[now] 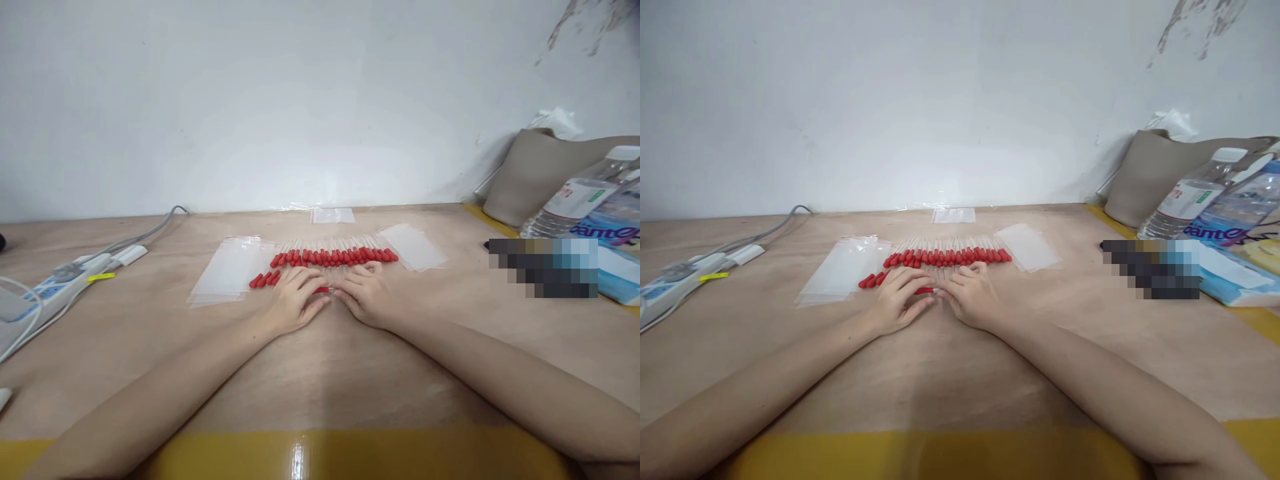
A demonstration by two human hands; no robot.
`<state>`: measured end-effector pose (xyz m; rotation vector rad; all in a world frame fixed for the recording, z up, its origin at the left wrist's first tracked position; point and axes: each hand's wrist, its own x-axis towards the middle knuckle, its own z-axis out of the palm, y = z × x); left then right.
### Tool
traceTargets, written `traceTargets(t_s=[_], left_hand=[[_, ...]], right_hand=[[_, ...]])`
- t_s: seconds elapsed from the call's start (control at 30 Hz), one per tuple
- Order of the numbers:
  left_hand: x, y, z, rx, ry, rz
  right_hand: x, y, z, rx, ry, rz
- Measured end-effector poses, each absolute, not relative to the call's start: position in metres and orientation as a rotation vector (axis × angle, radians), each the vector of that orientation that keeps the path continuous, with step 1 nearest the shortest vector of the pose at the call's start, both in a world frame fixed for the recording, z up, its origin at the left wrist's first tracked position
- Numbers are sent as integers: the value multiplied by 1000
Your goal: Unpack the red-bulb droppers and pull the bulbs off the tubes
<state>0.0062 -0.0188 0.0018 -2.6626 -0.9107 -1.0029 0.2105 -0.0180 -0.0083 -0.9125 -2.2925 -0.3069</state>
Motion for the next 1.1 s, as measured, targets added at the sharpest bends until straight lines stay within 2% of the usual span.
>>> traceTargets(t_s=[0.27, 0.57, 0.77, 0.93, 1.1], left_hand=[[10, -20, 8, -2653, -916, -734], [5, -32, 13, -2804, -1004, -641], [2, -35, 14, -2888, -1020, -671], [-4, -34, 14, -2893, -1064, -701], [-29, -12, 29, -2648, -1515, -994]], right_hand=[[210, -17, -10, -839, -2298, -364], [215, -25, -6, -705, -2324, -584], [220, -28, -8, -618, -2243, -689], [225, -26, -9, -749, -2241, -588], [226, -20, -5, -1004, -2034, -483]])
